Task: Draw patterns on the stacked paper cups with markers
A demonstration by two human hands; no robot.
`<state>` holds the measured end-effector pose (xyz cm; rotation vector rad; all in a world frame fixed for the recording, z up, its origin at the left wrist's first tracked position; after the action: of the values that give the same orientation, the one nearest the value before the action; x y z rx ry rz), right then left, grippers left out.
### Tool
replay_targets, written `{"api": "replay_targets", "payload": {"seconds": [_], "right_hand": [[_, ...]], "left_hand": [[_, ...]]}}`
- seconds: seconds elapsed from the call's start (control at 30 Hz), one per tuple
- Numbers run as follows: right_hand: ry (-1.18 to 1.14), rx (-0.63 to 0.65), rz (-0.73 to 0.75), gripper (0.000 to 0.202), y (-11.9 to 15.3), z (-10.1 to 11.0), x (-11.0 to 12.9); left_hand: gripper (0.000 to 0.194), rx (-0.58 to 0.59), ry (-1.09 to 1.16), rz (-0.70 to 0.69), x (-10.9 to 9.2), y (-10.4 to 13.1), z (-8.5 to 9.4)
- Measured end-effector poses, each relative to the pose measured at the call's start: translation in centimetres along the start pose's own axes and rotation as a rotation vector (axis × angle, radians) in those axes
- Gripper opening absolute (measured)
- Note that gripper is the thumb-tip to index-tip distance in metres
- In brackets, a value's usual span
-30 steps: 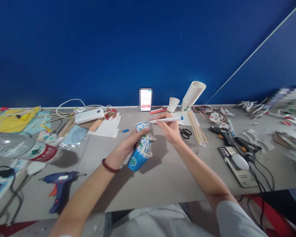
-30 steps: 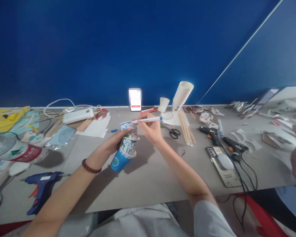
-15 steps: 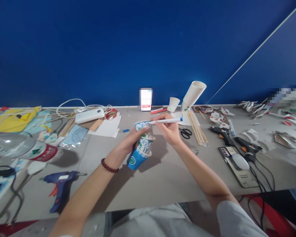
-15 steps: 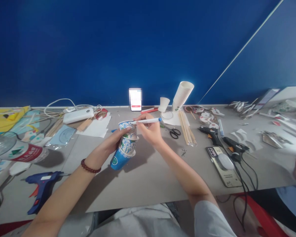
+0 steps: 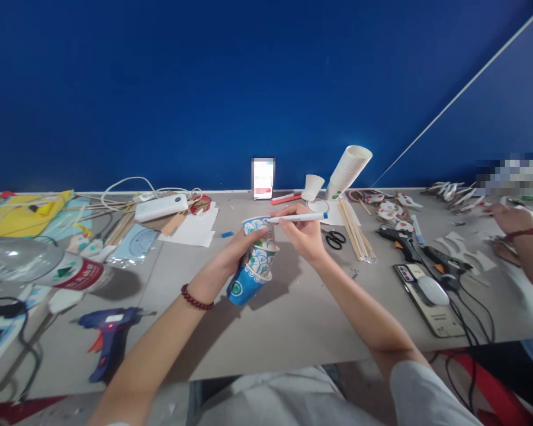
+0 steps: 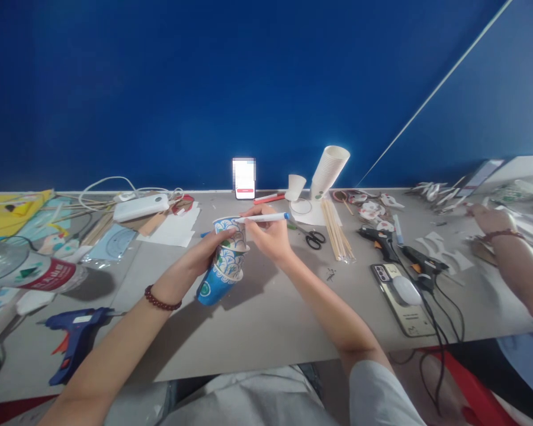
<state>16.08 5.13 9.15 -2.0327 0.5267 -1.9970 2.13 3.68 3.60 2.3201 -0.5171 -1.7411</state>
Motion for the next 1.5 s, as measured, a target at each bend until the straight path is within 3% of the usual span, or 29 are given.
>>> {"api": "replay_targets", "payload": {"seconds": [0.57, 1.17, 1.5], "right_hand": [[-0.095, -0.026, -0.039, 0.004, -0.1, 0.08, -0.1], [-0.033, -0.027, -0.024, 0.006, -0.07, 0.15, -0.06], [-0.12, -0.053, -0.041, 0.004, -0.13, 0.17, 0.01]], "left_hand": [[0.048, -0.007, 0.013, 0.014, 0.02, 0.05, 0.09], [0.056, 0.002, 0.017, 0.017, 0.21, -0.16, 0.21], [0.05, -0.007, 0.012, 0.036, 0.31, -0.03, 0.26]]}}
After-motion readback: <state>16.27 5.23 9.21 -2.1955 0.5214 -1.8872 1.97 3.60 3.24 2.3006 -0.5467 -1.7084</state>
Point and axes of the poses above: each hand's wrist, its own y-axis away from the middle knuckle, its own z-axis out of the back of the hand, x = y × z, the point moved 6 cm from there along -y, towards the middle knuckle, and after that the axes turned 9 degrees about -x, right-handed, at the moved point
